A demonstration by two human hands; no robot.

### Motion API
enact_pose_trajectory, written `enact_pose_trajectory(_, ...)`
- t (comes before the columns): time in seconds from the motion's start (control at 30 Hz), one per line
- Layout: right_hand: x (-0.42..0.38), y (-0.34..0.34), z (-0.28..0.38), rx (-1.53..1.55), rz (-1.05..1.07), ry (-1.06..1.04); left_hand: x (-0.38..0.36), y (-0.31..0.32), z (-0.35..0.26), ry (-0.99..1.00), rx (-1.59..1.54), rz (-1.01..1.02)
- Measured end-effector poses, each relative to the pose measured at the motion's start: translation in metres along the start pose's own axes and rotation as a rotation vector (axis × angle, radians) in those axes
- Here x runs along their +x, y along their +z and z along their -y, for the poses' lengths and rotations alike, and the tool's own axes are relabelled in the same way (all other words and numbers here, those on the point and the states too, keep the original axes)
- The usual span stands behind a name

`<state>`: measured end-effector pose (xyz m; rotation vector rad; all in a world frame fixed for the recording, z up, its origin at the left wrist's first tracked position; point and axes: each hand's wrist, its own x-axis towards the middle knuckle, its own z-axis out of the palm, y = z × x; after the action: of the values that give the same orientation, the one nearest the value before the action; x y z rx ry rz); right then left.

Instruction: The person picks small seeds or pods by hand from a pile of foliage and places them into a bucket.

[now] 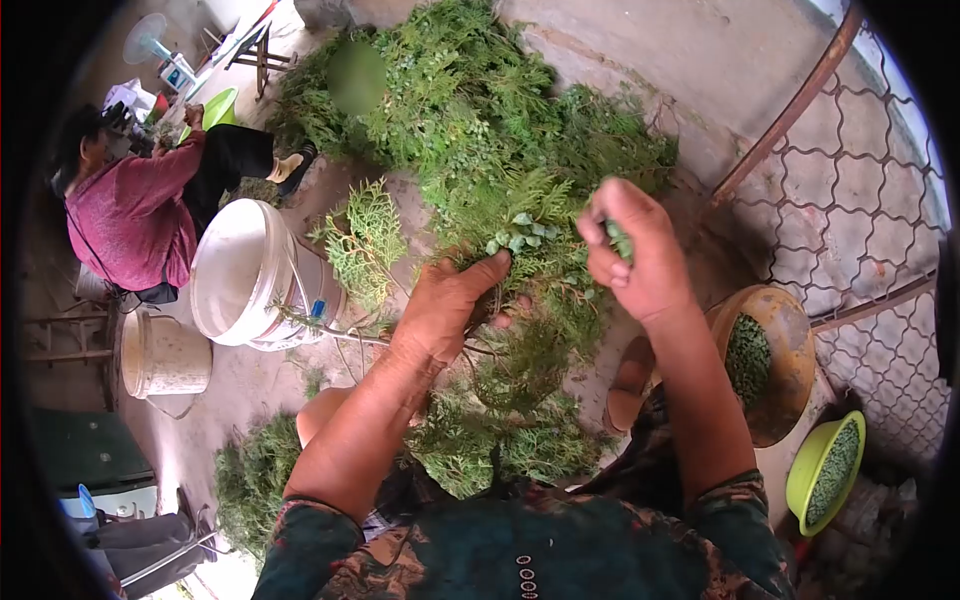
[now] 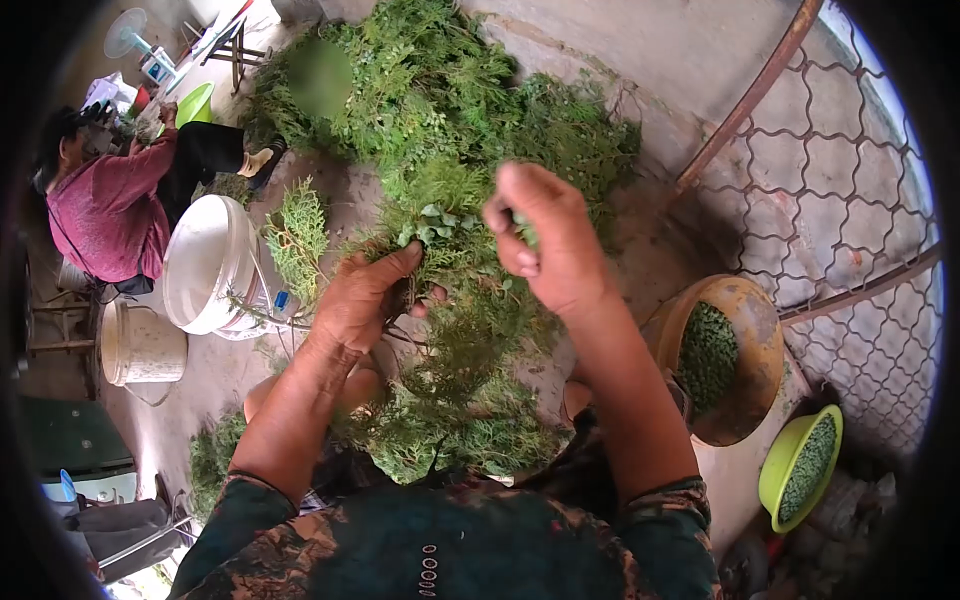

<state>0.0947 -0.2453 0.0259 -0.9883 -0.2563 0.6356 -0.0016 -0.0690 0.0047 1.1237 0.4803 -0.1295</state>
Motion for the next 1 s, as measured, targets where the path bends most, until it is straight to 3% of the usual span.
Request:
enact_pose_trajectory(0.07, 0.000, -0.002, -0.010, -0.369, 0.099, -0.104, -0.002, 0.004, -0.003, -0.020, -0.006, -0.001)
enact_pose_trajectory(0.1, 0.001, 0.000, -0.018, -0.368, 0.095, -0.101, -0.003, 0.006, -0.003, -0.033, -0.008, -0.005)
enact_pose_trajectory(0.17, 0.003, 0.006, -0.035, -0.887, 0.021, -0.585, -0.003, 0.007, -0.003, -0.055, 0.001, -0.013)
enact_pose_trajectory(0.43, -0.002, 0.006, -0.035, -1.094, -0.023, -0.469, 0.001, 0.008, 0.005, -0.049, 0.107, 0.016)
enact_pose_trajectory(0.5, 0.000, 0.003, -0.036, -1.189, -0.061, -0.643, 0.000, 0.010, 0.002, -0.086, 0.024, -0.027)
enact_pose_trajectory(0.53, 0.001, 0.002, -0.034, -1.190, -0.066, -0.640, -0.001, 0.010, 0.001, -0.090, 0.025, -0.024)
enact_pose_trajectory(0.6, 0.007, -0.004, -0.026, -1.063, -0.353, -0.586, -0.002, 0.010, -0.002, -0.088, 0.005, -0.047)
enact_pose_trajectory(0.63, 0.014, -0.011, -0.015, -0.782, -0.344, -0.457, 0.002, 0.005, 0.001, -0.108, 0.003, -0.033)
enact_pose_trajectory(0.67, 0.006, -0.016, 0.001, -0.173, -0.254, -0.190, 0.002, 0.004, 0.002, -0.109, 0.000, -0.030)
enact_pose_trajectory(0.73, 0.003, -0.022, 0.005, 0.315, -0.041, -0.047, 0.000, 0.005, -0.001, -0.115, -0.028, 0.014)
enact_pose_trajectory(0.83, 0.000, -0.015, -0.008, 0.272, 0.050, 0.067, 0.003, -0.001, 0.002, -0.125, -0.047, 0.074)
enact_pose_trajectory(0.93, -0.004, -0.003, -0.016, -0.195, -0.034, 0.038, 0.001, 0.005, -0.001, -0.132, -0.089, 0.028)
enact_pose_trajectory(0.97, -0.001, -0.005, -0.025, -0.195, -0.035, 0.040, 0.002, 0.005, -0.001, -0.133, -0.091, 0.028)
enact_pose_trajectory(1.0, 0.004, -0.006, -0.036, -0.512, -0.027, -0.231, 0.002, 0.004, 0.000, -0.127, -0.097, 0.042)
